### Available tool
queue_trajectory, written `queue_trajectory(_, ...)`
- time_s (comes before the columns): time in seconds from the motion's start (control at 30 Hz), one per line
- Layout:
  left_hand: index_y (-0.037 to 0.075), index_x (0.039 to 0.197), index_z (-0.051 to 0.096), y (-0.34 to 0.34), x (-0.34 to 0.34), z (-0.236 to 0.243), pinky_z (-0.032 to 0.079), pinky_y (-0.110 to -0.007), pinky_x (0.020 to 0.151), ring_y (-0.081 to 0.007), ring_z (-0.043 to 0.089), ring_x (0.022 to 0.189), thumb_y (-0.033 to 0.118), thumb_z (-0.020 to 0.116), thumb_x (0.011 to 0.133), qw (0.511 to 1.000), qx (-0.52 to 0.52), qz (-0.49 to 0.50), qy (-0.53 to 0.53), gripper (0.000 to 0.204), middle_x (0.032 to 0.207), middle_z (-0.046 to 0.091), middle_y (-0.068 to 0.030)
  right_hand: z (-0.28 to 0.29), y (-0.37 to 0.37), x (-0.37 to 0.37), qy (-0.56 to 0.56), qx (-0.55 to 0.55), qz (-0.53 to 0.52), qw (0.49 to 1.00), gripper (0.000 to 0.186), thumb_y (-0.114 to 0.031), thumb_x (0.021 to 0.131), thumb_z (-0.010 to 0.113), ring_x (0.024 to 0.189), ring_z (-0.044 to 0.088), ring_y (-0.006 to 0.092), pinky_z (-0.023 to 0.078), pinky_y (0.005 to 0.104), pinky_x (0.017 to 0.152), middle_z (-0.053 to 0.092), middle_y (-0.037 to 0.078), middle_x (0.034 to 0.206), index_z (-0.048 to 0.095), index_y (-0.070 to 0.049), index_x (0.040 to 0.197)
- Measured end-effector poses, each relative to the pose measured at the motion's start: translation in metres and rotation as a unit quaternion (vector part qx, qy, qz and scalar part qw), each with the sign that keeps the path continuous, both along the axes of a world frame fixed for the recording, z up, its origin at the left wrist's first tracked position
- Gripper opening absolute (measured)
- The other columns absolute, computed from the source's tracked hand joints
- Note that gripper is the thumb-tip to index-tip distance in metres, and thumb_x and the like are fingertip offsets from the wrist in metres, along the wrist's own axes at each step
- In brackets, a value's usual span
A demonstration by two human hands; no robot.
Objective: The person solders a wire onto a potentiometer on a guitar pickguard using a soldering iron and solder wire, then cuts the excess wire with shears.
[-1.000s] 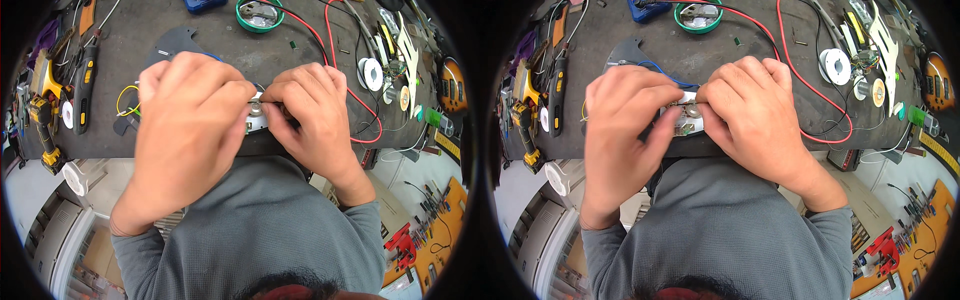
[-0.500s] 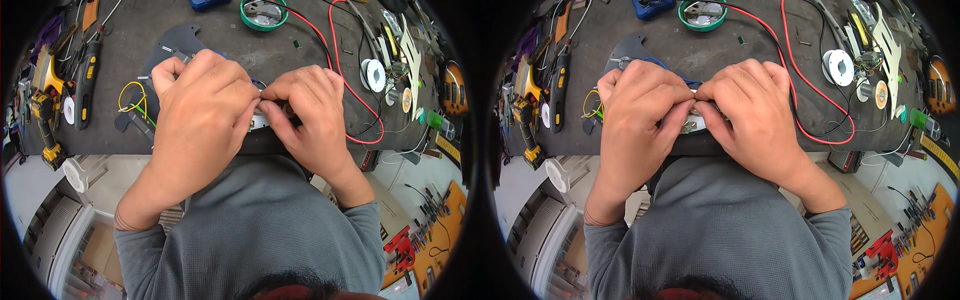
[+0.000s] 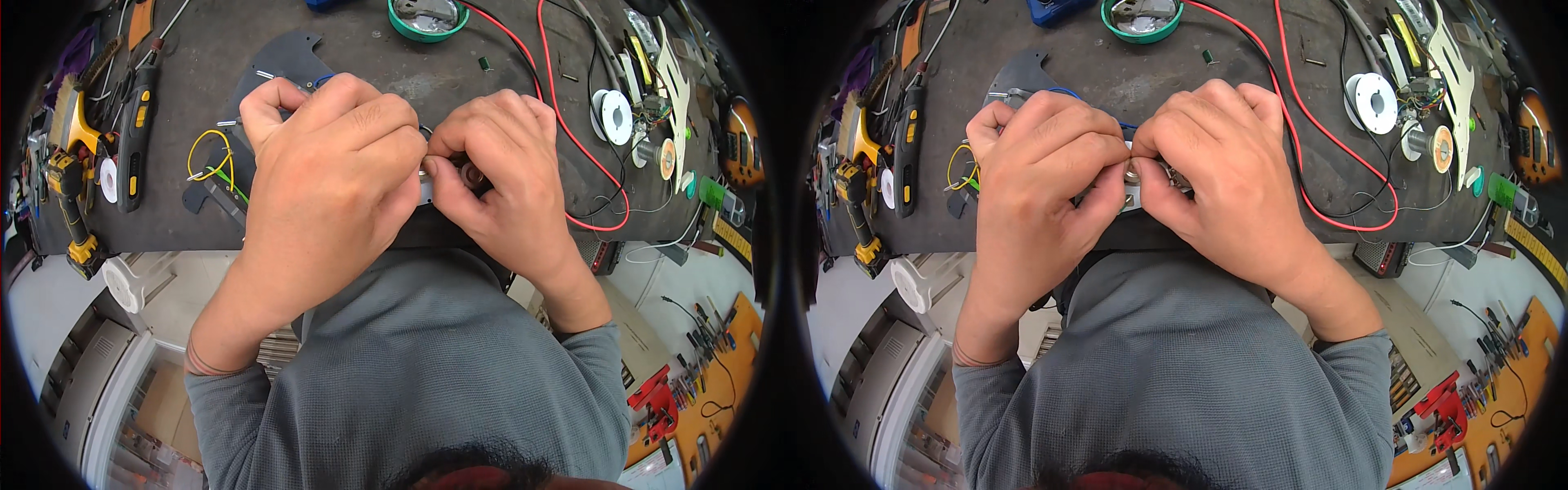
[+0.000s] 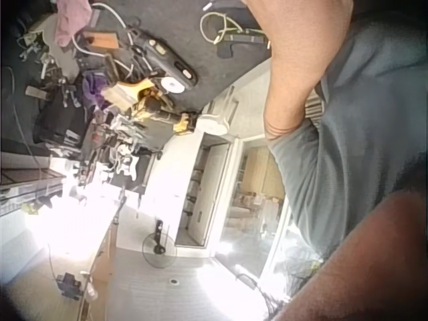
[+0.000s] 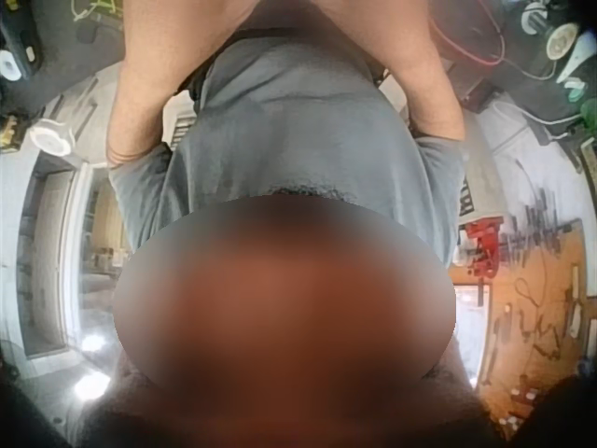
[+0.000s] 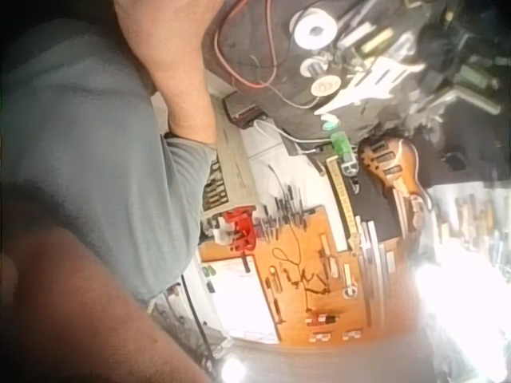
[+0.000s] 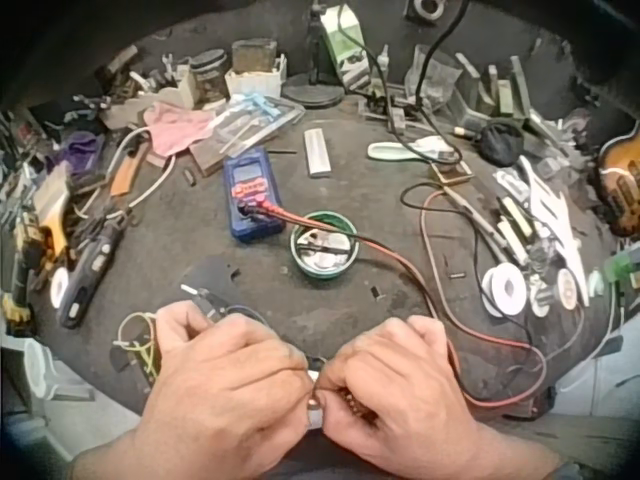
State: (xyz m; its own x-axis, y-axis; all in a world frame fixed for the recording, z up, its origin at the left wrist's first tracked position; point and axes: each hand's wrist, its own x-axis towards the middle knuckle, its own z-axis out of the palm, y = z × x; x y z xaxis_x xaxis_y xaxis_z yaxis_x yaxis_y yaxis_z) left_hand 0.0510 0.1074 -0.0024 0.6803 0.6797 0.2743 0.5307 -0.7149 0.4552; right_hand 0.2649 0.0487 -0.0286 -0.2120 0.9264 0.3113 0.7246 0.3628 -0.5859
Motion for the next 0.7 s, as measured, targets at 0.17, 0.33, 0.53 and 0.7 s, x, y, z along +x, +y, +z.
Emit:
queue_trajectory(0.17,0.014,0.091,0.073,-0.0010,0.0017,-0.0021,0.034,-0.046,0.096,-0.0174,0.071,0.101,0.003,0.085,0.081,1.000,-0.009,0.002,-0.007,0.020,0.100,0.076,0.0064,-0.0030,-0.0007,-0.0046,-0.005,0.022,-0.019,1.000,0.022,-0.008,0.083,0.084,0.093,0.066,0.0221,0.041,0.0438,0.097,0.068,-0.001,0.092,0.066,-0.013,0.094)
queue_trajectory(0.33,0.012,0.091,0.069,-0.0016,0.0010,-0.0045,0.034,-0.045,0.092,-0.0166,0.070,0.095,0.001,0.084,0.080,1.000,-0.006,-0.004,-0.014,0.021,0.099,0.074,0.0056,-0.0056,-0.0006,-0.0084,-0.019,0.051,-0.025,0.998,0.022,-0.008,0.083,0.084,0.091,0.066,0.0215,0.041,0.0437,0.096,0.068,-0.001,0.091,0.066,-0.014,0.094)
queue_trajectory(0.53,0.012,0.091,0.069,-0.0014,0.0009,-0.0056,0.033,-0.044,0.089,-0.0167,0.070,0.094,0.000,0.083,0.080,1.000,-0.007,-0.006,-0.017,0.021,0.099,0.074,0.0053,-0.0081,-0.0006,-0.0075,-0.019,0.063,-0.023,0.998,0.021,-0.008,0.083,0.083,0.090,0.066,0.0214,0.041,0.0438,0.096,0.068,-0.001,0.090,0.065,-0.013,0.094)
queue_trajectory(0.7,0.011,0.091,0.070,-0.0011,0.0010,-0.0058,0.033,-0.044,0.089,-0.0172,0.070,0.094,0.001,0.084,0.081,1.000,-0.011,-0.007,-0.017,0.020,0.099,0.074,0.0045,-0.0053,0.0001,-0.0074,-0.023,0.058,-0.018,0.998,0.021,-0.007,0.084,0.083,0.089,0.067,0.0221,0.041,0.0438,0.095,0.068,-0.001,0.090,0.065,-0.012,0.094)
